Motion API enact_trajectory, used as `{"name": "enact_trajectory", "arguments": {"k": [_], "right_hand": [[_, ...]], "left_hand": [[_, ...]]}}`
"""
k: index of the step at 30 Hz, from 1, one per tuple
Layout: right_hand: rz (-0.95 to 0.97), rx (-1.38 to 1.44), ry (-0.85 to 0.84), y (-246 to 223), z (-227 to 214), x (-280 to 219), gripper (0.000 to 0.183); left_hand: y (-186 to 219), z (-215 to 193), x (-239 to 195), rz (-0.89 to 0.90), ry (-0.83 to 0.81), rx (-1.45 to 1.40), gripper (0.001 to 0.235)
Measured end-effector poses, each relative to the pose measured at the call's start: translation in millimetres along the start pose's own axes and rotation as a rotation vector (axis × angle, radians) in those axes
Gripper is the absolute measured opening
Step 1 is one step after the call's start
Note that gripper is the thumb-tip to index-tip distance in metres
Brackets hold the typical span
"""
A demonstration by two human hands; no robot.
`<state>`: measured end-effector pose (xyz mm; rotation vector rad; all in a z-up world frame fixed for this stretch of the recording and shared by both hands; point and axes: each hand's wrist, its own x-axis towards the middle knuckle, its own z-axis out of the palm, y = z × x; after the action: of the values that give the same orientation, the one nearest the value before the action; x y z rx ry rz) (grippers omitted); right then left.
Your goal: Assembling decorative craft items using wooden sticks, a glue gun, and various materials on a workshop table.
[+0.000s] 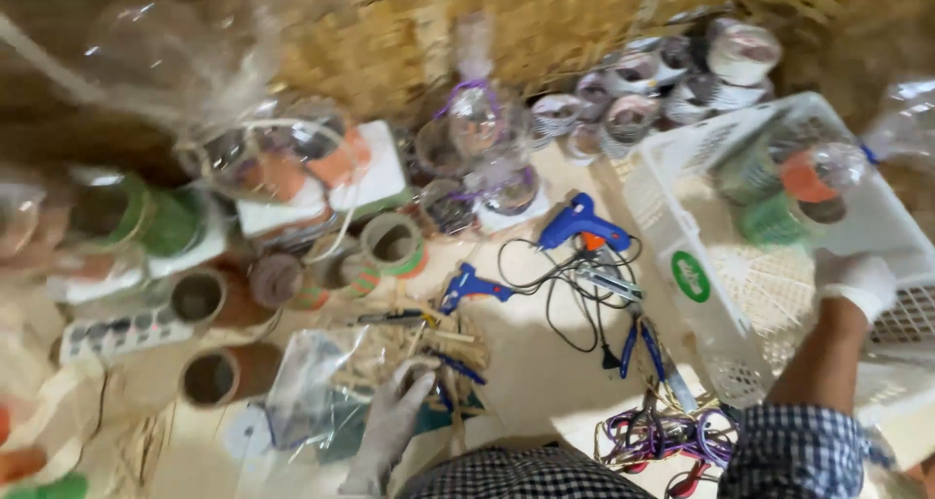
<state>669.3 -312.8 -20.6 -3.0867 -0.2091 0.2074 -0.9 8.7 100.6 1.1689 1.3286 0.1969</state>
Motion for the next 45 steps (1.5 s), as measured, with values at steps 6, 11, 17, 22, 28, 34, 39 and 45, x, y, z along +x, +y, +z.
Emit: {"name": "enact_trajectory", "arguments": {"k": [6, 11, 17, 22, 28, 34, 39, 45], "right_hand": [[-0.374, 0.031, 0.547, -86, -16, -145, 0.042], [-0.687, 0.651, 0.627, -236, -33, -311, 0.016], [-0.961, 0.607, 0.459, -287, 24, -380, 0.015], [-0.853, 0.491, 0.059, -337, -10, -483, 0.021], [-1.067, 0.67, -0.056, -408, 2, -575, 0.009], [-1.415, 0.807, -0.198, -516, -12, -669, 0.01], [-1.695, 0.781, -0.265, -629, -64, -782, 0.014], [-1.449, 0.451, -0.736, -789, -48, -856, 0.019]], "left_hand": [[-36, -39, -34, 0.134, -0.057, 0.076, 0.021], [-73, -70, -45, 0.365, -0.036, 0.013, 0.019], [-110, -115, -59, 0.24, 0.181, -0.142, 0.016], [-136, -164, -61, 0.334, 0.429, -0.38, 0.01], [-168, -216, -61, 0.341, 0.573, -0.609, 0.013], [-194, -272, -63, 0.291, 0.702, -0.671, 0.012], [-216, -306, -64, 0.283, 0.788, -0.768, 0.013], [-224, -340, -85, 0.25, 0.863, -0.667, 0.005]]}}
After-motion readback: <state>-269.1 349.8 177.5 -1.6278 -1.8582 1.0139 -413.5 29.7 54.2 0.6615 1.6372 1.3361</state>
